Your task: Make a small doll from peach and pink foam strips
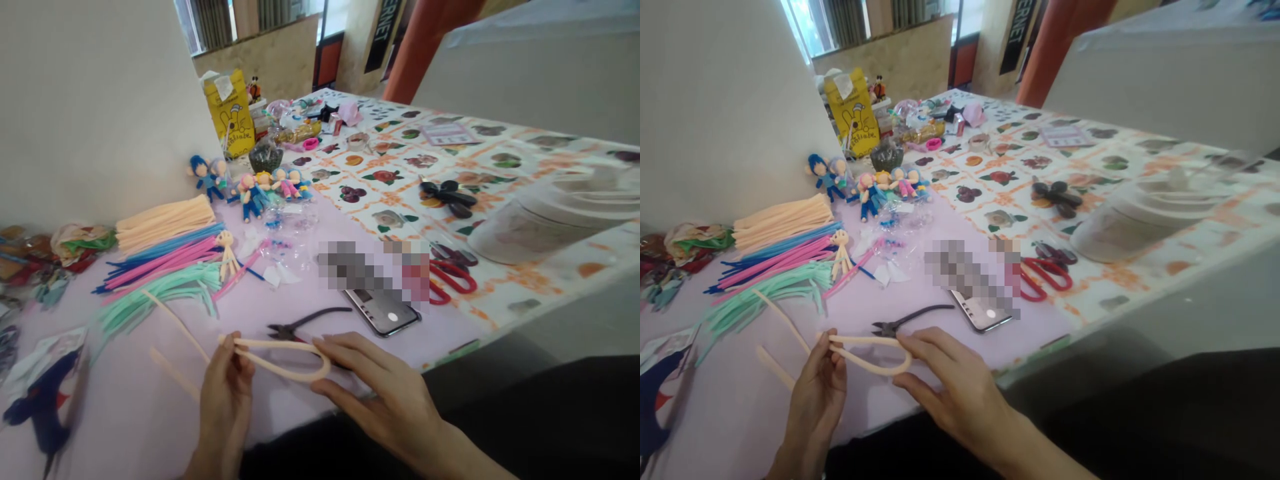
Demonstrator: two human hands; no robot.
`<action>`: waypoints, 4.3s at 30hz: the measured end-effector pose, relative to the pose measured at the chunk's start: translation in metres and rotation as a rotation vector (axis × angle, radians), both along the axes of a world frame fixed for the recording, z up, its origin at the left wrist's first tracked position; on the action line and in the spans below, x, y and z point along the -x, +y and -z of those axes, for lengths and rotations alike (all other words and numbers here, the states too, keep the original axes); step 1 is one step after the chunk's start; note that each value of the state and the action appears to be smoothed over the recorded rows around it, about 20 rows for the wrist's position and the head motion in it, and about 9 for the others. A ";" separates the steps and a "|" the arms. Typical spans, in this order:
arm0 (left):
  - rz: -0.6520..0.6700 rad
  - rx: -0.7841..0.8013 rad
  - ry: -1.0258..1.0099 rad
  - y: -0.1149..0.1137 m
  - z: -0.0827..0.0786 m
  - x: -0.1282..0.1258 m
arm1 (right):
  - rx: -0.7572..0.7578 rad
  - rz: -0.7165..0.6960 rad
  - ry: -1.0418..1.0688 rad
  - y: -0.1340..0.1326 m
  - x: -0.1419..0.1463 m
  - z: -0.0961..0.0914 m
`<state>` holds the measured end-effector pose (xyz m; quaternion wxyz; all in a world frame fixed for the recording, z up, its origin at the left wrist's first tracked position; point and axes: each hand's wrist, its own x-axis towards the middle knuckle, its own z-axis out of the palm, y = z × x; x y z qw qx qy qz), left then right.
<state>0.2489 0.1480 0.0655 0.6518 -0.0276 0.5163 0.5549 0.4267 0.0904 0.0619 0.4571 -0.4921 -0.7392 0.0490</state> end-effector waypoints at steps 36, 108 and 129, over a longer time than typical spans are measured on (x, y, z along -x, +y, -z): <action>0.029 -0.090 -0.017 -0.011 0.000 0.005 | -0.112 0.068 -0.198 0.010 -0.002 -0.014; 0.175 -0.334 0.092 -0.058 0.029 0.015 | -0.121 0.128 -0.151 -0.057 0.009 -0.012; 0.435 -0.489 0.155 -0.047 0.046 -0.004 | -0.031 -0.070 -0.322 -0.016 0.024 0.003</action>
